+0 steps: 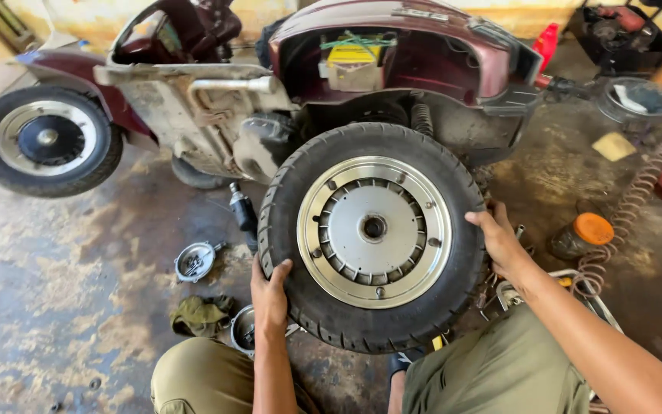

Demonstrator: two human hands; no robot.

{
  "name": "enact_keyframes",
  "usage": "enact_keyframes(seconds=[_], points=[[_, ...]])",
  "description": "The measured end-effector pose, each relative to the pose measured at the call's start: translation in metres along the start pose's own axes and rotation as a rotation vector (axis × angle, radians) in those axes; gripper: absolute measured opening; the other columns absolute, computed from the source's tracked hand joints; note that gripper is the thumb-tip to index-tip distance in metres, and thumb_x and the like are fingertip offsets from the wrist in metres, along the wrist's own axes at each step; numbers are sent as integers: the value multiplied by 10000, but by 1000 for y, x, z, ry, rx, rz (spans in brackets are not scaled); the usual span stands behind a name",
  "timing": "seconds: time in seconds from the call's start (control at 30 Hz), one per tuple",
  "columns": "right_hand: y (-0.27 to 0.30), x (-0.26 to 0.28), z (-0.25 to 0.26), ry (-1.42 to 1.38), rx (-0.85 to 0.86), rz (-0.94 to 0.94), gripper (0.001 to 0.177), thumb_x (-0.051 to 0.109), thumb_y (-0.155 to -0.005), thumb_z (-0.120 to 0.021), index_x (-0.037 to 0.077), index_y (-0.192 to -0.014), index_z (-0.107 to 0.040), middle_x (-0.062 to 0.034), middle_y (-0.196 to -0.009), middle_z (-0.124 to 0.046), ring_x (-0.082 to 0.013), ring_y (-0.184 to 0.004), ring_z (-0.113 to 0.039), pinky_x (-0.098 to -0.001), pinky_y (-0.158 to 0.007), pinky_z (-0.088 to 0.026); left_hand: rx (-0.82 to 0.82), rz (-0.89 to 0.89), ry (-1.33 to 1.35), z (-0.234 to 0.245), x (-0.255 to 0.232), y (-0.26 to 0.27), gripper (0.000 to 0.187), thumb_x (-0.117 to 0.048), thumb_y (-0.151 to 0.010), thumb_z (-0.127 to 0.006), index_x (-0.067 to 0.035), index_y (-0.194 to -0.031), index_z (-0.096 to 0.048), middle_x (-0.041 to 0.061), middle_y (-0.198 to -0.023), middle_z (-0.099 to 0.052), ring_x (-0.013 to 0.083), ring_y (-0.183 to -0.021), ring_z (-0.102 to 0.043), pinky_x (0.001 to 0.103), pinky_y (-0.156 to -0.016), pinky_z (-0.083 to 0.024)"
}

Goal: The person wipes the inner and outer surfaces of a motorcycle wheel with a cloth, rotating the wheel to reach different areas. The person then lifts the wheel and positions it near the motorcycle.

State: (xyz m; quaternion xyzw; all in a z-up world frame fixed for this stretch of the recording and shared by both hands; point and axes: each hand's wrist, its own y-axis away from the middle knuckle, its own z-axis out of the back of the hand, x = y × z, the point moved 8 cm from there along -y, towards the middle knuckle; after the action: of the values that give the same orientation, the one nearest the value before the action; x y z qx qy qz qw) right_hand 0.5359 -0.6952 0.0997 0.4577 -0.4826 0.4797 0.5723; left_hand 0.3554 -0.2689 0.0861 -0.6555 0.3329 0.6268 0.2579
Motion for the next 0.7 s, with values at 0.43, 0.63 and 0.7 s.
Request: enact_keyframes(seconds=[0.43,0.63,0.7], points=[[-93,-4,39,-28,-154,-29,1088,547,-816,-817,28,-1600,-270,-378,-1513,-347,-473,-1350,-468,-654,-1019,-452,168,-28,-164,-88,-40,-83,946,-537,-797,-780,-41,-1526,-438,341,-1450,-497,489,-1380,-448,585,-1135,-371],[-97,-21,89,-72,-181,-108,670,548,-797,-807,86,-1266,-683,-182,-1059,-694,-317,-910,-703,-497,-763,-574,398,-30,-286,-126,-69,-62,970,-597,-804,-727,-69,-1547,-395,323,-1435,-524,463,-1376,-469,563,-1146,-387],[-71,-11,100,-96,-123,-104,402,353,-959,-554,54,-1209,-655,-57,-1181,-671,-206,-1020,-585,-313,-956,-402,479,-108,-286,-143,-69,-50,1131,-583,-725,-686,126,-1505,-276,347,-1397,-519,412,-1179,-657,425,-969,-584]])
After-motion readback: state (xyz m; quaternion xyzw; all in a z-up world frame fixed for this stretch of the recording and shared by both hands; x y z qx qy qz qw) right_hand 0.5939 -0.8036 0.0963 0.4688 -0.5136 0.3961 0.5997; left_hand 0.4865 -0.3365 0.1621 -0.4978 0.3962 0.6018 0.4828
